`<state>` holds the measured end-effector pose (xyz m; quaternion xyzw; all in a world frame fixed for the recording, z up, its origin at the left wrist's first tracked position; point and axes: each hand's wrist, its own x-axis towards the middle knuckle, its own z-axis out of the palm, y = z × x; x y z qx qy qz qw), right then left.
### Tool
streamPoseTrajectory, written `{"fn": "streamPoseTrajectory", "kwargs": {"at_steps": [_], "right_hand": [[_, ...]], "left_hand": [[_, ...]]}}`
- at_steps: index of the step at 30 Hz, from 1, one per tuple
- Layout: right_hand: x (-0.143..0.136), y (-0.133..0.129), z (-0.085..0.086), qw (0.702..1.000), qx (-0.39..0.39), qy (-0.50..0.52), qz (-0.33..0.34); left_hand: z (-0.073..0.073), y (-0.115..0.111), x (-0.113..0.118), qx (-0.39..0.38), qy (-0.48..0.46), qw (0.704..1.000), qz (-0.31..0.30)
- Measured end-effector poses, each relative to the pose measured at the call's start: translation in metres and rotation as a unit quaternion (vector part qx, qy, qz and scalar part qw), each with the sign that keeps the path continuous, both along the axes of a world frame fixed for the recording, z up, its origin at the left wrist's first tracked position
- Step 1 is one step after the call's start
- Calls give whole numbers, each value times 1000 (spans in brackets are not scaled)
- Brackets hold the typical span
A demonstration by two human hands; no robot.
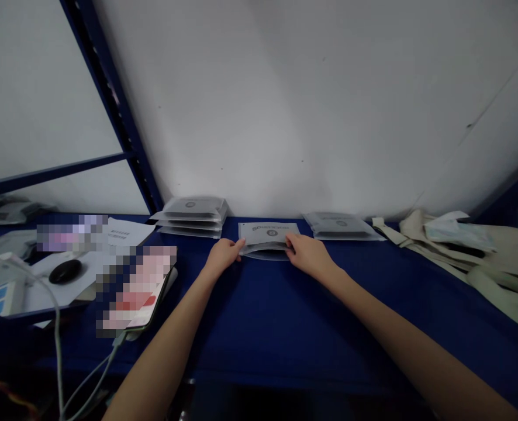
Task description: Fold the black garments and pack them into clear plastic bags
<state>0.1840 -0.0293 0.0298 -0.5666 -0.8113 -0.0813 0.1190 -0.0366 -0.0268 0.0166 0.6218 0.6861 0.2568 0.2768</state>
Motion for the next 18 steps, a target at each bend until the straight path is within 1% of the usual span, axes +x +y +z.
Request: {"fn": "streamPoseTrajectory", "kwargs": {"at_steps": [4, 8, 10, 12, 13, 14, 15, 16, 18], "right_hand": [[-10, -11, 1, 999, -13, 40, 33], [-27, -24, -1, 991, -36, 102, 80], [-36, -30, -2, 982, -58, 150, 95], [-46, -35, -2, 966, -108, 209, 105], [-52, -37, -2, 951, -153, 246, 107], [-58, -38, -2, 929, -210, 287, 106], [-63, -39, -1, 897, -273, 333, 99], [-69, -40, -1, 855, -340, 381, 87], [-80, -39, 1, 749, -457, 477, 53]], "left_hand": [[-4, 2, -3, -34, -39, 999, -8], [-8, 5, -3, -27, -71, 997, 6], [-9, 6, -3, -20, -80, 996, 22], [-9, 7, -3, -15, -97, 995, 31], [-9, 7, -3, -13, -110, 993, 34], [-9, 7, -2, -12, -125, 991, 36], [-8, 6, -2, -11, -140, 989, 36], [-6, 5, -1, -11, -155, 987, 36], [-3, 3, 1, -14, -178, 983, 35]]}}
